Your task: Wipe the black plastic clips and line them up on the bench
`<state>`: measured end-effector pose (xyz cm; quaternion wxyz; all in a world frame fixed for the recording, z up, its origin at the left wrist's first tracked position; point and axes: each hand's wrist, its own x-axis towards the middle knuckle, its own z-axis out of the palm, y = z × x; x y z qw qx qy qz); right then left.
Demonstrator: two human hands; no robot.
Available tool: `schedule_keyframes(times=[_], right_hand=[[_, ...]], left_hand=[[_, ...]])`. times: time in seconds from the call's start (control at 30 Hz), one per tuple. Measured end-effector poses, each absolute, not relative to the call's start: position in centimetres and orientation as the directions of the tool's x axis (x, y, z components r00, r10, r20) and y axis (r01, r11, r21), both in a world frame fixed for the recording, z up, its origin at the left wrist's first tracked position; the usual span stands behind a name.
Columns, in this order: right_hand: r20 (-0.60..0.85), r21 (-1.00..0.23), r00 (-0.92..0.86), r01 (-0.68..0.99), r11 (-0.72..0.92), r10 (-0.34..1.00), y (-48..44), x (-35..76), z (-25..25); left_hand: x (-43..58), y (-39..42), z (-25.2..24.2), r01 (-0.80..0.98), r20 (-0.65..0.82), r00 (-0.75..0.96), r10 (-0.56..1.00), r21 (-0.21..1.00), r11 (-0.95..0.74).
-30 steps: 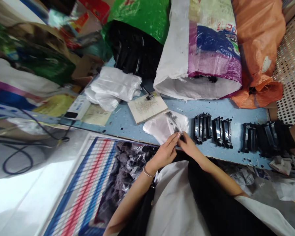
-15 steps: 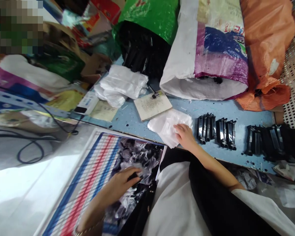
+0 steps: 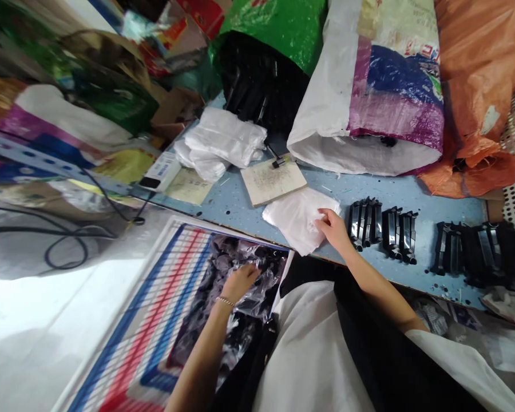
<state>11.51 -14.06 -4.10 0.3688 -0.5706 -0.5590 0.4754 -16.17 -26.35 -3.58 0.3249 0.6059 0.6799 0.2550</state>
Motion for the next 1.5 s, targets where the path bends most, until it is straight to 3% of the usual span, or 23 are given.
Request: schedule_keyframes(times=[0.23,0.33,0.4,0.47,0.53,0.6,0.67,0.73,0.83,0.9,0.97,1.07,1.23,1.4,1.5], right_hand=[[-0.149,-0.954,-0.031,0.268,-0.135,0.988,-13.5,11.3,-3.0],[-0.074,-0.901,-0.048,0.431,-0.047,0.996,-14.9,14.2,-1.1],[-0.022,-0.731,-0.016,0.682,-0.005,1.0,-16.2,16.3,0.2],[-0.044,-0.447,0.035,0.893,-0.051,0.998,-17.3,17.5,1.3],[-0.145,-0.229,0.073,0.968,-0.105,0.987,-17.6,18.0,1.8],[-0.233,-0.175,0.092,0.975,-0.135,0.968,-17.2,18.2,1.9],[-0.263,-0.267,0.099,0.949,-0.171,0.96,-16.6,18.7,1.8],[-0.269,-0.5,0.079,0.841,-0.209,0.96,-16.4,19.5,1.8],[-0.29,-0.883,-0.018,0.389,-0.261,0.957,-17.4,20.4,1.5],[-0.332,-0.943,-0.119,0.039,-0.33,0.936,-18.6,20.2,1.2],[-0.399,-0.888,-0.252,-0.135,-0.44,0.882,-19.7,19.4,0.6],[-0.479,-0.863,-0.316,0.003,-0.504,0.819,-20.4,18.3,-0.6],[-0.278,-0.878,-0.22,0.452,-0.155,0.935,-20.0,18.4,-1.1],[-0.21,-0.873,-0.42,0.487,0.024,0.883,-19.0,17.4,1.1],[-0.204,-0.828,-0.427,0.556,0.078,0.881,-17.8,16.0,1.7]], left_hand=[[-4.9,-15.7,-3.1,0.487,0.046,0.022,0.999,0.872,-0.051],[-3.5,-14.2,-3.4,0.432,0.046,0.032,0.998,0.9,-0.055],[-3.7,-14.5,-3.5,0.423,0.079,-0.002,0.997,0.903,-0.071],[-4.0,-15.3,-3.3,0.44,0.138,-0.027,0.99,0.891,-0.112],[-4.2,-16.2,-3.0,0.504,0.215,-0.018,0.976,0.845,-0.177],[-4.3,-16.8,-2.9,0.607,0.261,0.042,0.964,0.76,-0.232],[-4.5,-17.1,-3.1,0.685,0.233,0.114,0.966,0.685,-0.246],[-4.9,-17.0,-3.5,0.694,0.163,0.131,0.978,0.689,-0.207],[-5.1,-16.2,-4.2,0.62,0.084,0.085,0.993,0.775,-0.119],[-4.7,-15.5,-4.6,0.57,0.045,0.052,0.998,0.819,-0.067],[-4.2,-14.7,-4.8,0.54,0.037,0.054,0.998,0.839,-0.061],[-4.2,-14.3,-4.8,0.544,0.094,0.098,0.991,0.828,-0.132],[-6.0,-15.4,-3.9,0.664,0.239,0.156,0.959,0.693,-0.281],[-6.5,-15.8,-2.6,0.694,0.249,0.248,0.936,0.628,-0.351],[-6.0,-16.4,-2.1,0.66,0.302,0.349,0.887,0.593,-0.462]])
